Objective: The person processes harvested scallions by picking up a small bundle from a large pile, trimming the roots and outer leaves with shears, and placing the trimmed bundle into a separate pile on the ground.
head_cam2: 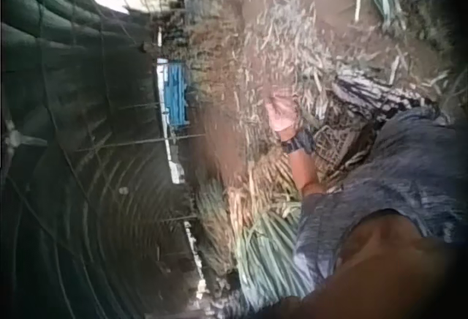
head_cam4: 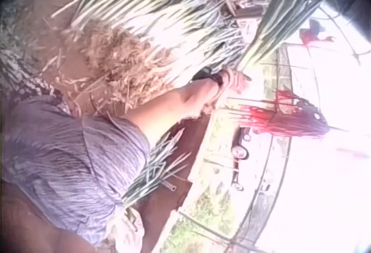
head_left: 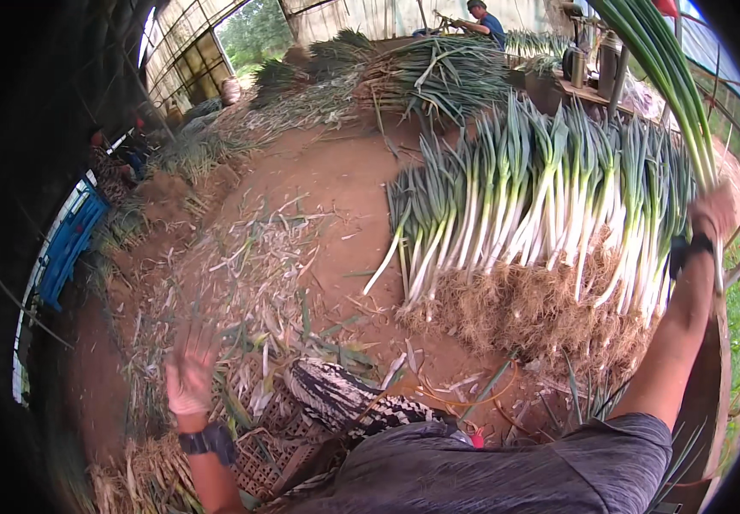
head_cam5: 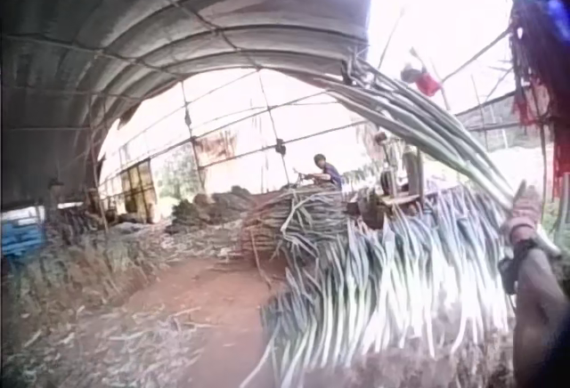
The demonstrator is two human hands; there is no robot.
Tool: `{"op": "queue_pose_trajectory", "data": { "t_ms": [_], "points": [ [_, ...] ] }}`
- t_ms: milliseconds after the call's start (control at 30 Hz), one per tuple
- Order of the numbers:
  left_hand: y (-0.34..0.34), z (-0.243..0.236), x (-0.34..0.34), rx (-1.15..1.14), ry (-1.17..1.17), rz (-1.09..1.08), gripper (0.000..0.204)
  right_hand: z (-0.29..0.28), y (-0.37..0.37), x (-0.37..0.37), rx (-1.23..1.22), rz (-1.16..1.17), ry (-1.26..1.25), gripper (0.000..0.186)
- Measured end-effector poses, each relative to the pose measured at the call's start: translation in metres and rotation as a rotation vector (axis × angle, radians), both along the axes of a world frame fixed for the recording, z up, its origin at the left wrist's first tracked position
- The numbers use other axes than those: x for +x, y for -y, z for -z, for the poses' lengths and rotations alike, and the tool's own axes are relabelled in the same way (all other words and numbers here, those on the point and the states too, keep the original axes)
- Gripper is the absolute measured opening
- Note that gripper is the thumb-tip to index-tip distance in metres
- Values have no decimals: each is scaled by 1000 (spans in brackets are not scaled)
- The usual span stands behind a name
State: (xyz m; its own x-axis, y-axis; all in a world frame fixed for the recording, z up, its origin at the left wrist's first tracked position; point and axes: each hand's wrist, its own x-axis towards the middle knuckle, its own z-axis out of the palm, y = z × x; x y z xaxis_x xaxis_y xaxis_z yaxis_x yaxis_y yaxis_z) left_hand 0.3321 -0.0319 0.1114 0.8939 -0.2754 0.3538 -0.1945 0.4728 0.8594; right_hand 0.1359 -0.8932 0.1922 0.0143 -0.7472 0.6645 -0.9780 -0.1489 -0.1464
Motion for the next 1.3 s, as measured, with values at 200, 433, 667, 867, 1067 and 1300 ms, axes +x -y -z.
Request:
{"op": "queue_pose_trajectory", "data": {
  "t_ms": [200, 433, 667, 867, 1067, 1300],
  "points": [
    [-47, 59, 2, -69, -214, -100, 64, 130, -115, 22, 654, -13, -132, 67],
    [-33, 83, -51, 27, -302, -190, 64, 256, -306, 243, 901, -916, -199, 58],
    [-117, 134, -164, 75, -519, -846, 52, 229, -660, 269, 660, -2163, -289, 34],
    [-143, 114, -270, 550, -645, -1298, 31, 309, -765, 187, 321, -2601, -378, 61],
    [-161, 99, -332, 1281, -881, -1493, 69, 325, -801, 187, 577, -2180, -1273, 119],
    [-186, 127, -309, 1513, -750, -1489, 70, 326, -824, 125, 234, -2162, -1350, 125]
  ]
}}
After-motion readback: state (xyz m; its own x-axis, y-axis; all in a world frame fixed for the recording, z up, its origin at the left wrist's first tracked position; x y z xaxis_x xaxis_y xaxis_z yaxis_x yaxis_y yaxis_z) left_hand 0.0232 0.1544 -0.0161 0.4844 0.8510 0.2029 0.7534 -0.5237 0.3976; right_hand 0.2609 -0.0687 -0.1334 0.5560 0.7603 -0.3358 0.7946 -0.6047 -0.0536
